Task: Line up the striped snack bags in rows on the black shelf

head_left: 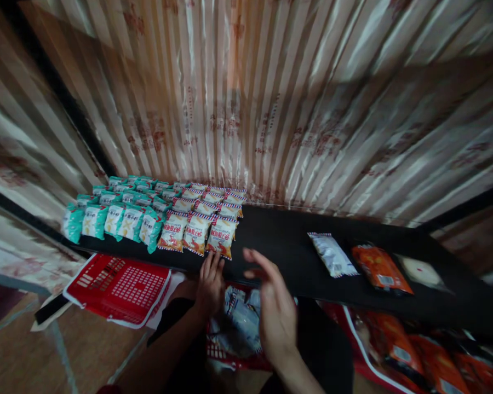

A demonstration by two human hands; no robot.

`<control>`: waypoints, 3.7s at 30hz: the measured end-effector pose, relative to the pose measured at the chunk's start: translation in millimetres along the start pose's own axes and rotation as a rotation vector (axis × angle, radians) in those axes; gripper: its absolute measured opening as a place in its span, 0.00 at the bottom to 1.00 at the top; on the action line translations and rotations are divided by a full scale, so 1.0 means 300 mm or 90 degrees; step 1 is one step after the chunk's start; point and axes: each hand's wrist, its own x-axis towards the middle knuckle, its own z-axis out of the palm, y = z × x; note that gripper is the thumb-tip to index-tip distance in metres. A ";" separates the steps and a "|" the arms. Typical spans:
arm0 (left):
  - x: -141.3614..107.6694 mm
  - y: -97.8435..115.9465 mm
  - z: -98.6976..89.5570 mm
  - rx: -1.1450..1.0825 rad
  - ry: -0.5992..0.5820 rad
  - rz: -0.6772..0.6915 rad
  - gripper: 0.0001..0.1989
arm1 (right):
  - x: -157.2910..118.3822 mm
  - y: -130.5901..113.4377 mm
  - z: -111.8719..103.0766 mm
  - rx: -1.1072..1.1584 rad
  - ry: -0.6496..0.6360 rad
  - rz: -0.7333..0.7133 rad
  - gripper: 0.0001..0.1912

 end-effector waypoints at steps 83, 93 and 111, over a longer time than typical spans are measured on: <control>0.189 -0.093 0.104 0.168 0.019 0.034 0.29 | 0.381 0.486 0.211 -0.005 -0.025 0.137 0.35; 0.189 -0.095 0.101 0.188 0.010 0.042 0.28 | 0.480 0.505 0.209 0.010 -0.054 0.245 0.45; 0.177 -0.099 0.111 0.180 0.006 0.049 0.29 | 0.575 0.537 0.201 0.119 0.015 0.221 0.34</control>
